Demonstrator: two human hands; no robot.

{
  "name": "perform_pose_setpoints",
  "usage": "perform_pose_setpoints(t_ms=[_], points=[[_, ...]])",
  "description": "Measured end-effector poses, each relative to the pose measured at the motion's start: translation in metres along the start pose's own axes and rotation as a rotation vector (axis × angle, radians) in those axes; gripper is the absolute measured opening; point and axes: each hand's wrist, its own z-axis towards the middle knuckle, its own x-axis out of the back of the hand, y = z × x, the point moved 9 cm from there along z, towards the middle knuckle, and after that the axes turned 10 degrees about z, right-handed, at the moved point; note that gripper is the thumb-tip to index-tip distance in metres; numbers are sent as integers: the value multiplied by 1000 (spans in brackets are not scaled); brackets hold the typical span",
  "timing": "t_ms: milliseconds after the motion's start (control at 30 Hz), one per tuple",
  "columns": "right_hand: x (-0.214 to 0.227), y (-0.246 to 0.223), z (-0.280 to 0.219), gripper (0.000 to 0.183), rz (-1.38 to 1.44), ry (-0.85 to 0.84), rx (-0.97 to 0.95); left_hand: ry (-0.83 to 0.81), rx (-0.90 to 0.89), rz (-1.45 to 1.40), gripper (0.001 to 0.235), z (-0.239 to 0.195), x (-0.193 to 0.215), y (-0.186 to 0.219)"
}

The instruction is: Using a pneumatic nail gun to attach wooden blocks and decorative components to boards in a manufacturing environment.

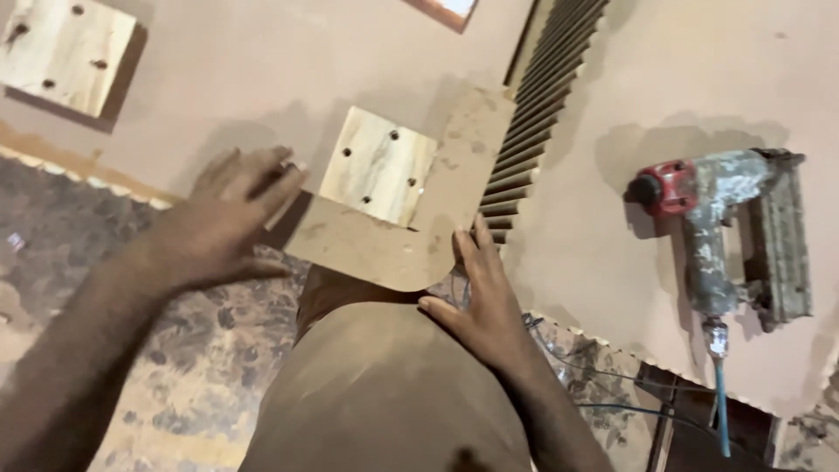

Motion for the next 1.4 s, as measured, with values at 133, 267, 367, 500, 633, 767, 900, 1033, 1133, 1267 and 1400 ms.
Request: perform_pose_setpoints(t_ms=[133, 267, 367, 500, 633, 767, 900, 1033, 1133, 1267, 1400], points=[[47, 17, -18, 96, 57, 165, -68, -43, -77, -18, 131, 20, 15, 35], [135, 78, -44, 77, -56, 476, -363, -76, -68, -35, 126, 26, 11, 40], [181, 88, -51, 78, -339, 608, 83, -49, -59, -52, 123, 25, 11, 37], [206, 121, -40, 89, -755, 621, -188, -12, -62, -89, 122, 24, 9, 34], [226, 153, -27, 89, -839, 592, -247, -39, -48, -98, 116, 23, 8, 32], [238, 163, -13, 81, -632, 499, -305, 56, -62, -172, 105, 19, 18, 32], [243, 116, -3, 60, -504, 391, -368, 133, -80, -215, 97, 17, 13, 30], [290, 122, -27, 60, -380, 418, -540, 85, -108, -177, 102, 12, 25, 29], [277, 45, -47, 30, -198, 413, -815, -5, -102, -209, 100, 9, 25, 28], [227, -33, -34, 29, 58, 298, -558, 29, -135, -234, 98, 13, 19, 31], [165, -68, -3, 28, 261, 48, -415, 75, -131, -222, 97, 11, 20, 30]])
